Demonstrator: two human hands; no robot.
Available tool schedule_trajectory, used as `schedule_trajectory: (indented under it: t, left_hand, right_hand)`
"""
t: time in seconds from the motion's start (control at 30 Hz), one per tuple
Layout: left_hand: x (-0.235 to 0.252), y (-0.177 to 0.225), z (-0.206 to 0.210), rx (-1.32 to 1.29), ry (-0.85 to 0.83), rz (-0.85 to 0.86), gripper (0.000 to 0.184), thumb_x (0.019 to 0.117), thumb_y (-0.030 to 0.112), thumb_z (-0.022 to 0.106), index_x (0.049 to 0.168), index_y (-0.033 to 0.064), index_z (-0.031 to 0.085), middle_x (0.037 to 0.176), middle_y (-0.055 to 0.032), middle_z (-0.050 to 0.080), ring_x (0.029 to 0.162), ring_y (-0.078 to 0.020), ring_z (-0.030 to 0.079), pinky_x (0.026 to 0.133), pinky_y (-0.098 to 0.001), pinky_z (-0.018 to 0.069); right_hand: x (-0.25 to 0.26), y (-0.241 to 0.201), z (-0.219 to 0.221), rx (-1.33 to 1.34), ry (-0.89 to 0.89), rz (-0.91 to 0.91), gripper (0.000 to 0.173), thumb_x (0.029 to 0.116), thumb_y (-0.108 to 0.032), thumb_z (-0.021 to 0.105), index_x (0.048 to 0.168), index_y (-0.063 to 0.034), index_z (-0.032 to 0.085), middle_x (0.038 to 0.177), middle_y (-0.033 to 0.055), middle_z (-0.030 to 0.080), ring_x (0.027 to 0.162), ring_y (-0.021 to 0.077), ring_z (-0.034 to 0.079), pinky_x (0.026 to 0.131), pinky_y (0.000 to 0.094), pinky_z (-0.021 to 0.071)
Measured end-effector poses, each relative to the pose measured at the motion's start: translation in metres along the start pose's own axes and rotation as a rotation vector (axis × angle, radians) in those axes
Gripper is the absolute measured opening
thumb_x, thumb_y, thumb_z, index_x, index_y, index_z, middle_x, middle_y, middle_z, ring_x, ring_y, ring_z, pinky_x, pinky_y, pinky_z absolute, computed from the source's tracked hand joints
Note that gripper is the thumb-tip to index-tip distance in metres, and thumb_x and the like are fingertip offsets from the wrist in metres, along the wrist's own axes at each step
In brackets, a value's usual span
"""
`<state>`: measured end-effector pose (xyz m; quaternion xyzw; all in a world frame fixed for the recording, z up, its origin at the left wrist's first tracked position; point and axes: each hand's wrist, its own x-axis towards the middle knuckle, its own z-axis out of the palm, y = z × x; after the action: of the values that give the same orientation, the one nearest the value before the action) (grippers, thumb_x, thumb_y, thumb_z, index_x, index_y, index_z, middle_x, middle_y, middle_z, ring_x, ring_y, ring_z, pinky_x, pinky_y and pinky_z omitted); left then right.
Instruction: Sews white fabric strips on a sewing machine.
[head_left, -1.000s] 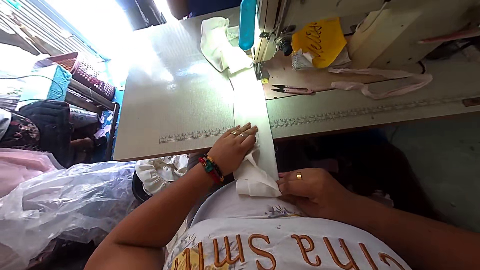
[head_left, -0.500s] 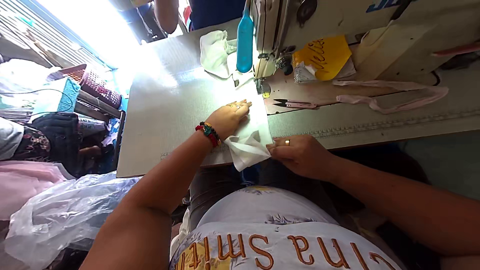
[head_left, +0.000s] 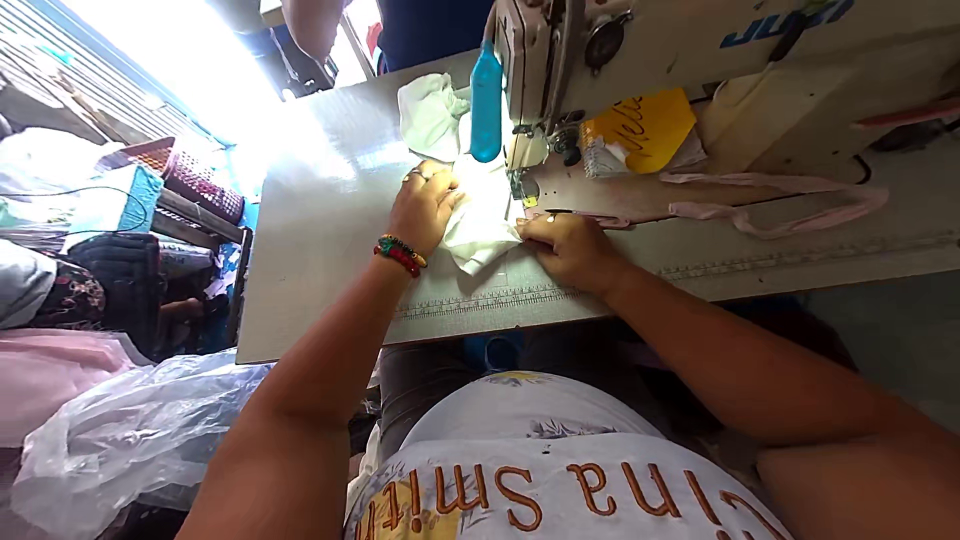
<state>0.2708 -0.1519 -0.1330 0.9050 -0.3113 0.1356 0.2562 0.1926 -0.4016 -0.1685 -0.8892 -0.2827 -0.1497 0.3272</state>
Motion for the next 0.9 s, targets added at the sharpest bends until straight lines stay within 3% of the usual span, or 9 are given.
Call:
schedule_trajectory:
  t: [0.1, 0.3, 0.47, 0.67, 0.9]
  left_hand:
    - [-0.026, 0.02, -0.035, -0.099, 0.078, -0.059, 0.02, 0.0994, 0.016, 0.064, 0.102, -0.0024, 0.071, 0.097, -0.0165, 0.069, 0.094, -0.0264, 0.068, 0.089, -0.0412, 0.0546]
    - [-0.067, 0.066, -0.084, -0.303, 0.098, 0.034, 0.014, 0.0927, 0.013, 0.072, 0.096, -0.0009, 0.074, 0.091, -0.0086, 0.072, 0.087, -0.0108, 0.067, 0.085, -0.0268, 0.0544]
    - [-0.085, 0.099, -0.104, -0.45, 0.059, 0.066, 0.018, 0.0891, 0.01, 0.076, 0.1, -0.0026, 0.07, 0.088, -0.0047, 0.071, 0.084, -0.005, 0.068, 0.083, -0.0225, 0.0559]
    - [-0.094, 0.12, -0.11, -0.503, 0.062, 0.119, 0.013, 0.0894, 0.007, 0.076, 0.095, -0.0023, 0.069, 0.086, -0.0035, 0.07, 0.082, -0.0042, 0.067, 0.082, -0.0223, 0.056]
    - [-0.1, 0.134, -0.111, -0.493, 0.103, 0.156, 0.011, 0.0898, 0.007, 0.075, 0.094, -0.0026, 0.07, 0.085, -0.0039, 0.071, 0.082, -0.0037, 0.067, 0.082, -0.0216, 0.0555]
  right_hand:
    - [-0.002, 0.0, 0.001, -0.014, -0.011, -0.004, 0.026, 0.0975, -0.004, 0.054, 0.112, -0.0014, 0.076, 0.115, 0.0182, 0.074, 0.112, 0.0337, 0.071, 0.097, 0.0509, 0.0554]
    - [-0.009, -0.024, -0.005, -0.005, 0.033, -0.025, 0.031, 0.0928, -0.001, 0.056, 0.12, 0.0003, 0.071, 0.125, 0.0186, 0.07, 0.121, 0.0346, 0.066, 0.105, 0.0508, 0.0506]
    - [-0.007, -0.101, -0.034, 0.267, 0.097, -0.109, 0.041, 0.0942, -0.022, 0.066, 0.13, -0.0029, 0.065, 0.128, 0.0125, 0.067, 0.12, 0.0216, 0.062, 0.104, 0.0376, 0.0512]
    - [-0.007, -0.14, -0.054, 0.296, 0.126, -0.16, 0.023, 0.0975, -0.017, 0.065, 0.115, -0.005, 0.073, 0.107, 0.0045, 0.073, 0.105, 0.0071, 0.067, 0.096, 0.022, 0.0527]
    - [-0.012, -0.151, -0.062, 0.345, 0.206, -0.149, 0.015, 0.0965, -0.013, 0.066, 0.105, -0.0034, 0.074, 0.099, 0.0027, 0.073, 0.097, 0.0024, 0.067, 0.092, 0.0195, 0.0539]
